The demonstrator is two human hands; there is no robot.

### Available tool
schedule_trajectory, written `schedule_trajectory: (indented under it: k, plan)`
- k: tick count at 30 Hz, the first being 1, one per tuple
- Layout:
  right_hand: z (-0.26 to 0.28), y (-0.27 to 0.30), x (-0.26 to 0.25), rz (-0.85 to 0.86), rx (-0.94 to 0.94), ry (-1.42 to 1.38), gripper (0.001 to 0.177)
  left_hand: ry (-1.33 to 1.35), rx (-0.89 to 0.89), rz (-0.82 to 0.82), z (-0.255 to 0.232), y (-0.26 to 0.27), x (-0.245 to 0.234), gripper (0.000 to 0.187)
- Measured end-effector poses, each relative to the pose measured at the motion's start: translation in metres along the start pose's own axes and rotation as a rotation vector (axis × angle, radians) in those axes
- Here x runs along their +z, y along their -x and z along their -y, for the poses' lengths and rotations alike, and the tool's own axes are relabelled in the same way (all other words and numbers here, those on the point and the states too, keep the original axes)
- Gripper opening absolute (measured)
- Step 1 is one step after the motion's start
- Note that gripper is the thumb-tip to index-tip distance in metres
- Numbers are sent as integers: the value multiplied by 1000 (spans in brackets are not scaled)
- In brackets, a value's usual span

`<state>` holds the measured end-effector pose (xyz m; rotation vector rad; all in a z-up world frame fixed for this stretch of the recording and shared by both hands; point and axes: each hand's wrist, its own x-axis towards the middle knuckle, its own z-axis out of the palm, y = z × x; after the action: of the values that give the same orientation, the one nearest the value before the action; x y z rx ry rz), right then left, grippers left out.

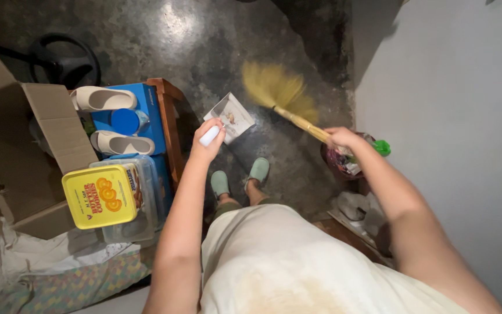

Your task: The person sweeps debris into a dustpan using a broom, then wrings a mop in a bucket and mops the floor. The person moves around a cluttered room to clean different areas.

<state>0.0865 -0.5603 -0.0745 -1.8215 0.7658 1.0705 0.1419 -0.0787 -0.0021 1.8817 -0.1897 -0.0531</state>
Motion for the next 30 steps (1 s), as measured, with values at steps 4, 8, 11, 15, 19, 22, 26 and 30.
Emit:
schedule_trajectory:
  k: [4,8,11,15,19,22,26,30]
  plan:
    - [-28,90,-34,140,84,-345,91,-20,8,-71,0,3,7,13]
    - [-21,163,-63,19,68,-200,89,-26,-5,-67,-2,0,11,12]
    - [-10,179,-50,-61,81,-90,87,17,-164,23,-5,0,9,14]
    - [8,138,16,-102,0,-76,84,-14,-128,66,-6,-7,-2,16]
    - [18,74,95,-105,34,1,77,68,-168,107,-2,-9,-11,16]
    - [9,57,129,-45,21,-49,76,38,-98,153,1,-10,-18,13]
    - [-21,87,131,-12,54,-161,79,53,-88,190,4,-14,-34,6]
    - [-60,168,104,-88,46,-172,81,66,-139,292,8,-18,-65,7]
